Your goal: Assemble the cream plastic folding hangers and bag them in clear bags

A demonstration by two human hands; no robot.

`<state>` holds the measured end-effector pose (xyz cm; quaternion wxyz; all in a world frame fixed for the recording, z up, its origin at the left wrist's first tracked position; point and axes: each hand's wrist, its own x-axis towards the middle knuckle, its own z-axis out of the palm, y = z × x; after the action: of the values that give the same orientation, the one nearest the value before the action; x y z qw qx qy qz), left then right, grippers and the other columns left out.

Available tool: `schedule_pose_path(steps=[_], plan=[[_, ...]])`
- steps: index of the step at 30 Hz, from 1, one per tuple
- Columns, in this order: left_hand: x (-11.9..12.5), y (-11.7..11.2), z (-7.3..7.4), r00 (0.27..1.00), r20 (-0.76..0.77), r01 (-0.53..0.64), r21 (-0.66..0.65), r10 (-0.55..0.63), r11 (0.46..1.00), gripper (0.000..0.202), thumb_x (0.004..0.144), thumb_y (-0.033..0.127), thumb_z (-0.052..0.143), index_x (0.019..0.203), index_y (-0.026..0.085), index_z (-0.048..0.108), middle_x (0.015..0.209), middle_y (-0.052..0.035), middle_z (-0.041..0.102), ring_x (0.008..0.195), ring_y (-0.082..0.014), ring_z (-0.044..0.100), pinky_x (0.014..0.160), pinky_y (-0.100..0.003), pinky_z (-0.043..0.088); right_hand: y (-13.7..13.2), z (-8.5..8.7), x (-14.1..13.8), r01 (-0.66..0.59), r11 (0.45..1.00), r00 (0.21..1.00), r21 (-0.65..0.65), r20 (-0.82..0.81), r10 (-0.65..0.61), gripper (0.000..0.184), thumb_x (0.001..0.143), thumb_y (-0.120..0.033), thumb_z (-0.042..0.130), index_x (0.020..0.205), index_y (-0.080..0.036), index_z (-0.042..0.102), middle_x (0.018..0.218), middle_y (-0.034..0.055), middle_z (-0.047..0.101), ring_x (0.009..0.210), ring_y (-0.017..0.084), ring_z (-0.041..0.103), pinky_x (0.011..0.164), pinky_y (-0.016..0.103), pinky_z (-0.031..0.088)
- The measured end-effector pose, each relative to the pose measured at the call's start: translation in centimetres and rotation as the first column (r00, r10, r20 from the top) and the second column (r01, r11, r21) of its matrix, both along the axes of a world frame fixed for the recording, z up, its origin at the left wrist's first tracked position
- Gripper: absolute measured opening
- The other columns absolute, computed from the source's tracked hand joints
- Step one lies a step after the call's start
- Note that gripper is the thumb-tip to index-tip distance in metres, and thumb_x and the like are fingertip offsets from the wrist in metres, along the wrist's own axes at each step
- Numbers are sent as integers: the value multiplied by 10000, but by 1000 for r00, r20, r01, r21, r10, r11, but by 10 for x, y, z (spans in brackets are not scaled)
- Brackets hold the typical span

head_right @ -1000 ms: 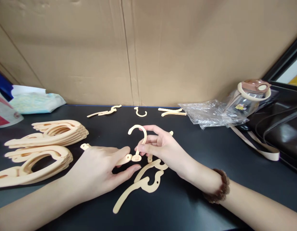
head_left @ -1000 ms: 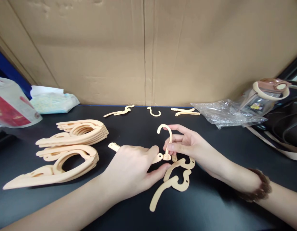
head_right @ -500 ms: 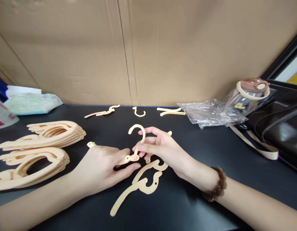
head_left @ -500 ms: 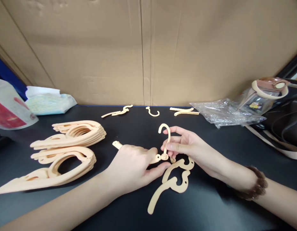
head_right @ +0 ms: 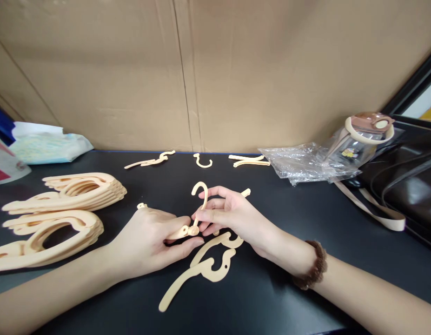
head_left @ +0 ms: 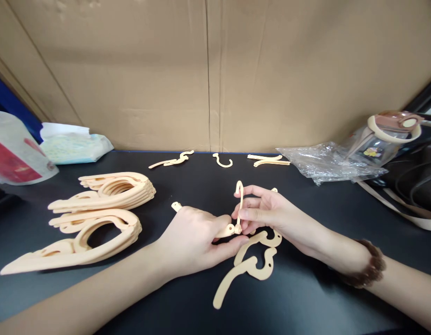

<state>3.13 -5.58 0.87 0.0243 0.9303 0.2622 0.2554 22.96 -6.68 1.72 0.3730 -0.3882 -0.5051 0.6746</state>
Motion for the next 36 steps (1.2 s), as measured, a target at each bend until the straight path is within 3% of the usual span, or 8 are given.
schedule_pose_path(steps=[11, 19, 30, 36], plan=[[2, -2, -2, 997, 73, -33, -1, 33, 999, 466, 829, 395, 617, 471, 155, 439, 374, 66, 399, 329, -51, 322, 408, -204, 171, -1, -1, -4, 46, 999, 995, -10, 94, -45, 381, 721, -285, 778, 1022, -190, 563, 701, -42, 639, 609, 87, 614, 627, 222, 533], [5, -1, -3, 995, 46, -91, 40, 89, 995, 528, 878, 414, 531, 428, 148, 454, 329, 37, 411, 305, -56, 322, 404, -218, 131, -1, -1, -6, 57, 998, 991, 13, 117, -58, 337, 740, -287, 757, 990, -190, 553, 650, -51, 616, 575, 85, 596, 613, 223, 501], [5, 1, -2, 992, -85, -70, 220, 91, 973, 541, 904, 446, 463, 452, 156, 527, 353, -9, 516, 301, -111, 465, 400, -238, 150, -2, 0, -3, 32, 999, 993, 25, 112, -34, 368, 701, -293, 785, 945, -196, 527, 674, -66, 590, 548, 69, 525, 595, 226, 432], [5, 0, -1, 989, -120, -63, 218, 91, 974, 535, 914, 429, 430, 465, 157, 536, 367, -20, 544, 303, -140, 508, 388, -245, 175, -2, -1, -4, 29, 999, 994, 32, 103, -32, 377, 689, -299, 792, 925, -194, 518, 668, -63, 593, 551, 80, 537, 605, 242, 439]])
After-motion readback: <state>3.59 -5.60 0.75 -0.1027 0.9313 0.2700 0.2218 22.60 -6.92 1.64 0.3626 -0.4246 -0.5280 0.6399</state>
